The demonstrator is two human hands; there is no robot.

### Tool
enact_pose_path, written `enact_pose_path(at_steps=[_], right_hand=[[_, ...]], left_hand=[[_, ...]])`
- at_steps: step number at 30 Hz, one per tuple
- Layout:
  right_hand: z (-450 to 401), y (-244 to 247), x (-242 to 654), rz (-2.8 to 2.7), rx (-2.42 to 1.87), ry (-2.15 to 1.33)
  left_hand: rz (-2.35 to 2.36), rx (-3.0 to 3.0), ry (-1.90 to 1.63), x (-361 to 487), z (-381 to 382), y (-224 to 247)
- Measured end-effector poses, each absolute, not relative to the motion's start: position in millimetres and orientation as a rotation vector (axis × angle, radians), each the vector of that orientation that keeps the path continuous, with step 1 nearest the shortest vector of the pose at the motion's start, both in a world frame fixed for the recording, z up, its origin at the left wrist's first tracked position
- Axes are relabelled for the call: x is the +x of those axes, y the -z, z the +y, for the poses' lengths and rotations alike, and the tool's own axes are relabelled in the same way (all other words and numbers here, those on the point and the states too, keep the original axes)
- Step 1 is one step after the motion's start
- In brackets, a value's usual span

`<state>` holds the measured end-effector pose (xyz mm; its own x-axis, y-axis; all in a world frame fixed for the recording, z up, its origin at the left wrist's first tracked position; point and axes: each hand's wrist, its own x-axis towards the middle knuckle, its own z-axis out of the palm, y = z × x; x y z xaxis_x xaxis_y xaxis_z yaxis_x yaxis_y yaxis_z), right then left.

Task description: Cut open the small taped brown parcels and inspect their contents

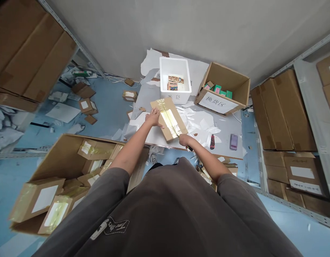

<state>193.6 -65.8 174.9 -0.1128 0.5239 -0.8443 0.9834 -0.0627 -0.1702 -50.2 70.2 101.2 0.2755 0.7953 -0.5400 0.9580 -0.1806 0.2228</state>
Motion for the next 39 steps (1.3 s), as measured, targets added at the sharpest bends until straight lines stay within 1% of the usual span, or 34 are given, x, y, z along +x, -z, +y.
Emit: enact_pose_path(at_steps=[3, 7, 9, 11, 13, 17, 19, 22, 24, 32, 34, 39], right_hand=[[-77, -174, 206, 1.746, 1.663, 1.092], [-99, -170, 247, 1.815, 1.721, 0.985], [-109, -167, 271, 1.849, 1.804, 0.965], [-116, -162, 290, 1.91, 1.953, 1.02], [-121, -155, 302, 1.94, 2.139, 1.189], [-123, -131, 305, 1.804, 2.385, 1.791], [-124, -116, 303, 1.732, 2.41, 2.015], [-126, -98, 305, 1.716, 2.409, 2.133], [-129, -91, 311, 1.712, 2.403, 2.164], [-131, -85, 323, 1.709, 2.311, 2.188], [-125, -87, 321, 1.769, 2.282, 2.11], [-101, -99, 321, 1.918, 2.179, 1.827]], left_hand=[[1.581, 2.032, 0.407, -49, 65, -105], [1.644, 1.987, 0.396, -40, 54, -110], [1.697, 1.953, 0.384, -34, 47, -112], [1.761, 1.905, 0.378, -26, 36, -113], [1.844, 1.85, 0.364, -18, 18, -114], [2.01, 1.848, 0.246, 2, -26, -115], [1.846, 2.073, 0.171, 14, -42, -117], [1.284, 2.457, 0.2, 35, -51, -120], [1.096, 2.568, 0.281, 48, -46, -122], [1.115, 2.566, 0.511, 87, -13, -131], [1.133, 2.558, 0.552, 91, -15, -132], [1.239, 2.59, 0.46, 91, -33, -132]])
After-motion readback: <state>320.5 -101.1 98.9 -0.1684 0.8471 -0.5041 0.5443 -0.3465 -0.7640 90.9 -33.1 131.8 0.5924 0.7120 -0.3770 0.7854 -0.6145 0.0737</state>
